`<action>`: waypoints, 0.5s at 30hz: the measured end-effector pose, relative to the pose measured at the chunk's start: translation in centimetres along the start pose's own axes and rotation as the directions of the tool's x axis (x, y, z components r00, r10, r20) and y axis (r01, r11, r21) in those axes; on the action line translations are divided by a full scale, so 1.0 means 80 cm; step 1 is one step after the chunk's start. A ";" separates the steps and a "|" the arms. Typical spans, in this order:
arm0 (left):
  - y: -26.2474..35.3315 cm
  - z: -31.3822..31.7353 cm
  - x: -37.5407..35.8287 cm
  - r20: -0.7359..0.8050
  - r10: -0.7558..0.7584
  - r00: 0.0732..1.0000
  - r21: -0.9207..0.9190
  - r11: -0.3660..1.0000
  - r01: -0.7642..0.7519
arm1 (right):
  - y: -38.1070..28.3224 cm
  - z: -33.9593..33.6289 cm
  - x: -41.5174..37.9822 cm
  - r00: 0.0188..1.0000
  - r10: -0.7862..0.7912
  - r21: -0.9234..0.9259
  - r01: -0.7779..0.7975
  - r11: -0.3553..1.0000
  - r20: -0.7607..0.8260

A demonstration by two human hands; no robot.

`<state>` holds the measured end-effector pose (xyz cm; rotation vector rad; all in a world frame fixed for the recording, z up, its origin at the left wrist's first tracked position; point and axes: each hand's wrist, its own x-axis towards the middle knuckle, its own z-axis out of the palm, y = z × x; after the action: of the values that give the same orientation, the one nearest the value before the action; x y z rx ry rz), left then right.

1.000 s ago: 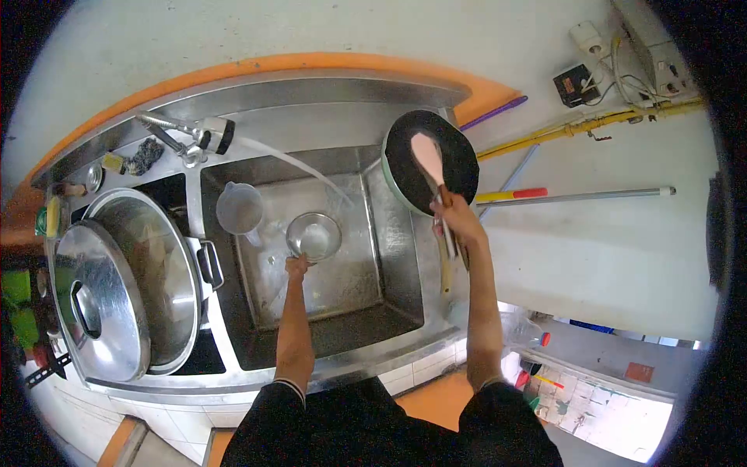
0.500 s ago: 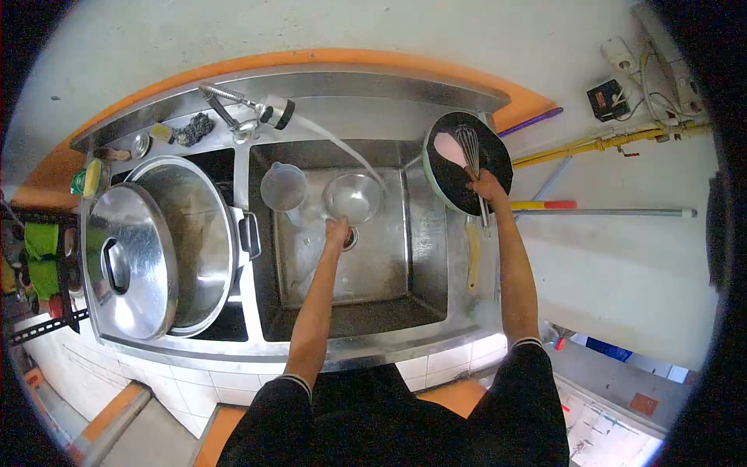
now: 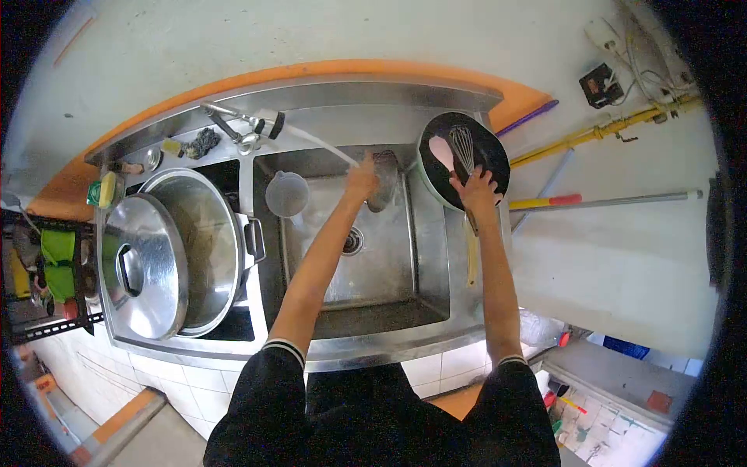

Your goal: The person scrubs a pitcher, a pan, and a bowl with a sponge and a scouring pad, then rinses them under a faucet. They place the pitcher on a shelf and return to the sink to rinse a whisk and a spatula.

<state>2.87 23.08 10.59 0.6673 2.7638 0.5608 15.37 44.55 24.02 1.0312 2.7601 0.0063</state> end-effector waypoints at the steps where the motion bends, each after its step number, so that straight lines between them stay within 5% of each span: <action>1: 0.009 -0.005 -0.001 -0.064 0.032 0.997 0.061 0.998 -0.028 | -0.012 -0.009 -0.019 0.985 -0.010 -0.050 0.002 0.999 -0.171; 6: 0.030 -0.019 -0.037 -0.199 0.186 0.962 0.324 0.939 -0.114 | -0.083 0.047 -0.111 0.876 -0.316 0.444 0.462 0.768 -0.365; 8: 0.025 -0.009 -0.062 -0.286 0.212 0.935 0.401 0.912 -0.084 | -0.108 0.138 -0.085 0.910 -0.410 0.896 0.127 0.425 0.066; 9: 0.025 -0.012 -0.077 -0.307 0.235 0.922 0.420 0.903 -0.091 | -0.121 0.160 -0.077 0.863 -0.434 0.957 -0.164 0.241 0.258; 11: 0.005 0.016 -0.106 -0.306 0.388 0.869 0.443 0.866 -0.230 | -0.149 0.146 -0.079 0.686 -0.488 0.689 -0.693 -0.211 0.540; 12: -0.005 0.028 -0.124 -0.299 0.459 0.837 0.450 0.841 -0.300 | -0.160 0.152 -0.078 0.705 -0.487 0.658 -0.690 -0.302 0.516; 14: 0.002 0.019 -0.160 -0.195 0.332 0.923 0.363 0.899 -0.246 | -0.178 0.186 -0.070 0.742 -0.471 0.583 -0.669 -0.462 0.477; 15: 0.003 0.016 -0.174 -0.141 0.269 0.953 0.318 0.924 -0.214 | -0.186 0.225 -0.058 0.782 -0.476 0.709 -0.594 -0.379 0.401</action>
<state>15.37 16.99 11.55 1.0895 2.9910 0.2563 12.48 29.11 6.10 0.9100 1.1242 -2.6590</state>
